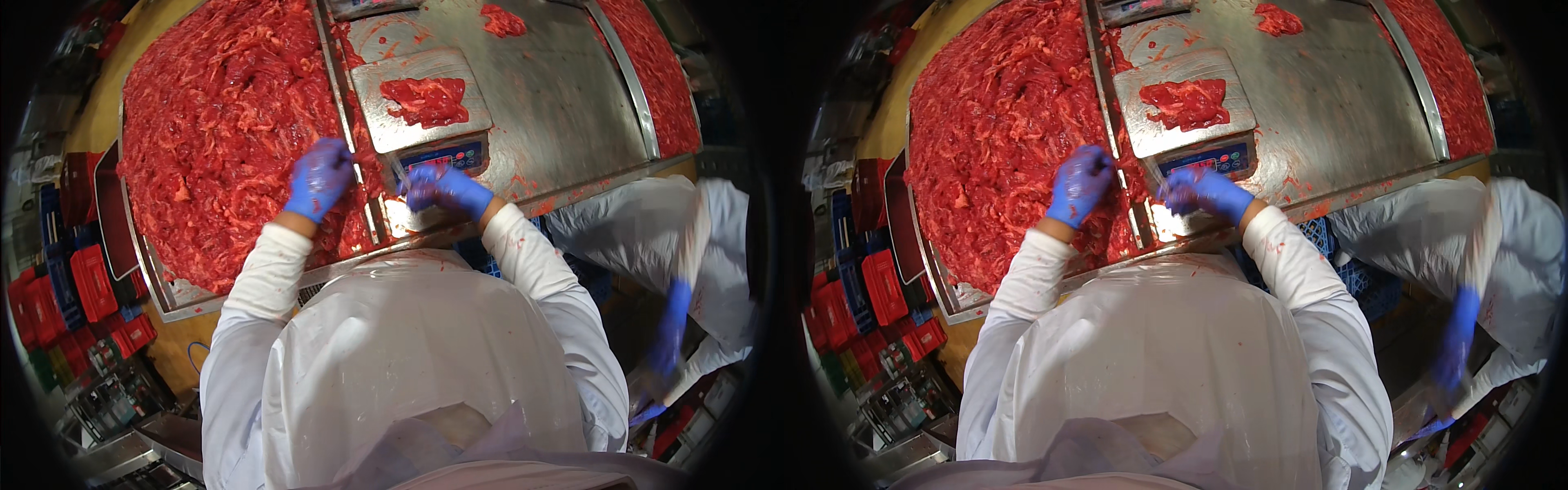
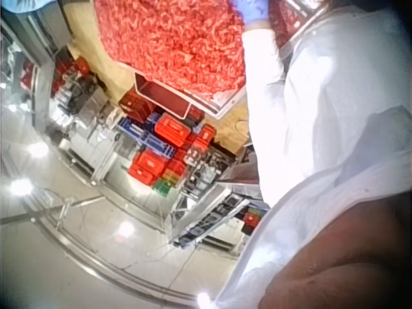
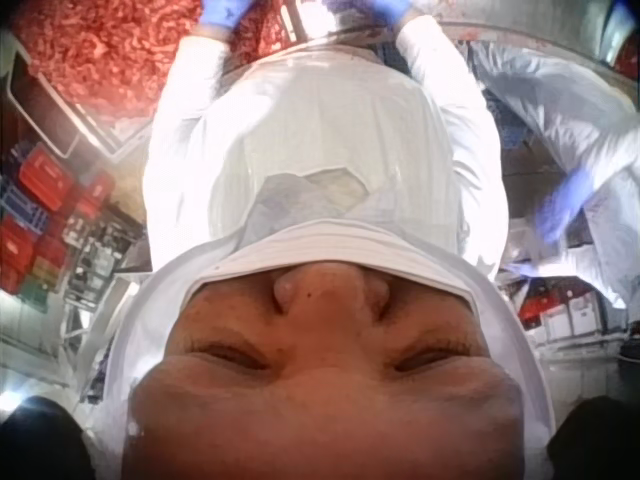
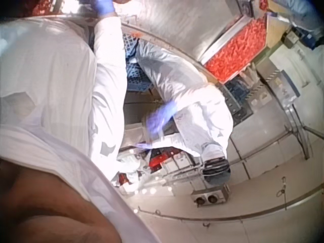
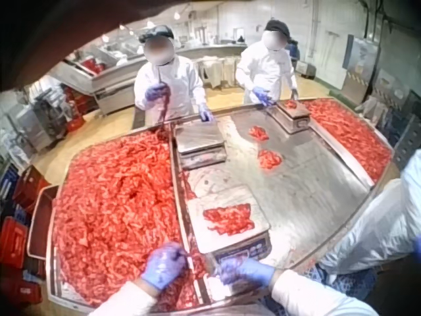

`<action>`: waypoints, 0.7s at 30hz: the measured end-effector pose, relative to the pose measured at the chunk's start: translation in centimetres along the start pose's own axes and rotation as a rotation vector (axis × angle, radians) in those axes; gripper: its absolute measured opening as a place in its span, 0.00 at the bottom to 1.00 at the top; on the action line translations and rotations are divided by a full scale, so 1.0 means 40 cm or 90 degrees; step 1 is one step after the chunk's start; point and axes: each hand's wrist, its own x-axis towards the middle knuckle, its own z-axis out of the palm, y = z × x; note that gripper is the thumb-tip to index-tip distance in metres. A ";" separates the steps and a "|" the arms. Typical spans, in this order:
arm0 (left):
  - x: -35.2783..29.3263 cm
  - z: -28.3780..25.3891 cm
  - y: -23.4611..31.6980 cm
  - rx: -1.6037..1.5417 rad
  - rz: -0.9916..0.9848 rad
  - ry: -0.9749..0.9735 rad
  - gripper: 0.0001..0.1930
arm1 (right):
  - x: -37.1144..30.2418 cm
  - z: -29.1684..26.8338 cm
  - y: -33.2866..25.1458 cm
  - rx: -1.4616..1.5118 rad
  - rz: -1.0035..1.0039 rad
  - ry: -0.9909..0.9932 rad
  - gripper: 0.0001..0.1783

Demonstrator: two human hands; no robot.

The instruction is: The person scoops ground meat from a large pile onto a digital scale, adjusts the amount with a knife, and transfers the weighed portions into a plastic bag. The process is repeated continuously throughout the clip.

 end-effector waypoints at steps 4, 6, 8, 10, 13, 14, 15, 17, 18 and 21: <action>-0.067 -0.057 -0.086 0.173 -0.230 -0.182 0.30 | 0.037 0.111 -0.064 -0.269 -0.021 -0.020 0.14; -0.127 0.028 -0.109 0.084 -0.146 -0.238 0.32 | 0.088 0.171 -0.162 -0.451 -0.211 0.043 0.23; -0.155 0.089 -0.079 0.140 -0.141 -0.275 0.27 | 0.171 0.166 -0.174 -0.522 -0.348 0.156 0.31; -0.168 0.080 -0.037 0.182 -0.134 -0.270 0.21 | 0.254 0.062 -0.153 -0.763 -0.340 0.437 0.35; -0.194 0.091 -0.093 0.180 -0.073 -0.269 0.16 | 0.210 -0.090 -0.231 -0.582 -0.196 0.676 0.33; -0.182 0.091 -0.096 0.180 -0.057 -0.270 0.14 | 0.186 -0.181 -0.202 -0.574 -0.234 0.736 0.35; -0.174 0.093 -0.104 0.178 -0.049 -0.267 0.13 | 0.144 -0.226 -0.194 -0.520 -0.241 0.748 0.37; -0.147 0.066 -0.119 0.113 -0.023 -0.249 0.11 | 0.073 -0.276 -0.131 -0.433 -0.228 0.780 0.36; -0.125 0.048 -0.122 0.080 -0.012 -0.238 0.10 | 0.023 -0.238 -0.117 -0.482 -0.235 0.791 0.34; 0.001 -0.097 0.033 -0.005 0.046 -0.213 0.06 | -0.120 -0.151 0.015 -0.409 -0.197 0.799 0.27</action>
